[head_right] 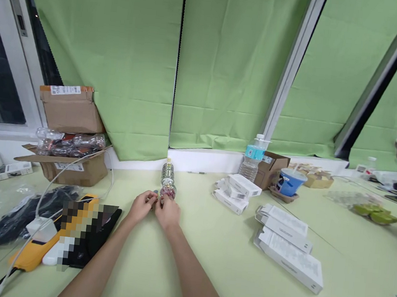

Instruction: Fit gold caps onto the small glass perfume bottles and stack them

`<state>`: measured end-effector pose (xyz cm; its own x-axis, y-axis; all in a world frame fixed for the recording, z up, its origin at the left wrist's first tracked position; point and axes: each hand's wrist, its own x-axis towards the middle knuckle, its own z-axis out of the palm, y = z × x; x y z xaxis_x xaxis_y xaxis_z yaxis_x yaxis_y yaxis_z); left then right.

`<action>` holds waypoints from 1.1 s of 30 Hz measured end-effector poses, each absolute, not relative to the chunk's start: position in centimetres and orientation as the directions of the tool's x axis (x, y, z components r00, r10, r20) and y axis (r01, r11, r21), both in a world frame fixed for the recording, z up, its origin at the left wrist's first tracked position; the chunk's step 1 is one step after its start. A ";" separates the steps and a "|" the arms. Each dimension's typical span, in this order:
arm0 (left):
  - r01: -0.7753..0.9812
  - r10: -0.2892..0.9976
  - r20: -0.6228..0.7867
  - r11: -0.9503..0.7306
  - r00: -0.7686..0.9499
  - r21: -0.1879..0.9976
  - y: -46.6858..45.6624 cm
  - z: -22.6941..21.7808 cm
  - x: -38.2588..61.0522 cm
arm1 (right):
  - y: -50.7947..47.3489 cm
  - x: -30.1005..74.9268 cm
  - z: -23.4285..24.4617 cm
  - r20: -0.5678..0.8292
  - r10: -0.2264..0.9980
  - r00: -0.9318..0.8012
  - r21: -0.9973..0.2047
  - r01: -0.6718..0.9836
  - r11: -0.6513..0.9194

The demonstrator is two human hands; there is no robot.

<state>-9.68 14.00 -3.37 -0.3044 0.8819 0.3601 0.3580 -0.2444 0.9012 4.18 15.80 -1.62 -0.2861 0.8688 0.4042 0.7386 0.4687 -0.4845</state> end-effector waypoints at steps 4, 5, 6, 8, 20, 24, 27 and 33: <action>0.302 0.878 0.354 -0.258 -0.323 0.918 14.3 -3.6 -9.7 | 15.8 4.2 -1.6 0.507 0.823 -0.255 -0.528 0.663 0.530; 0.280 0.875 0.355 -0.269 -0.328 0.921 14.3 -3.6 -9.7 | 15.8 4.3 -1.4 0.549 0.802 -0.236 -0.537 0.635 0.555; 0.258 0.873 0.357 -0.280 -0.333 0.925 14.3 -3.6 -9.7 | 15.8 4.3 -1.3 0.591 0.778 -0.213 -0.544 0.607 0.580; 0.231 0.867 0.362 -0.296 -0.342 0.927 14.1 -3.4 -9.6 | 15.8 4.6 -0.9 0.664 0.733 -0.150 -0.548 0.568 0.613; 0.330 0.772 0.487 -0.373 -0.408 0.867 14.5 -3.3 -9.8 | 18.4 5.9 -2.5 0.648 0.759 -0.055 -0.580 0.610 0.540; 0.336 0.790 0.468 -0.349 -0.396 0.875 14.5 -3.4 -9.7 | 18.7 5.8 -2.8 0.597 0.799 -0.076 -0.621 0.586 0.520; 0.354 0.779 0.489 -0.363 -0.392 0.862 14.5 -3.4 -9.7 | 18.7 5.8 -2.8 0.579 0.810 -0.086 -0.640 0.567 0.518; 0.380 0.744 0.560 -0.430 -0.365 0.819 15.0 -3.5 -9.8 | 18.6 5.6 -2.8 0.574 0.807 -0.136 -0.671 0.486 0.560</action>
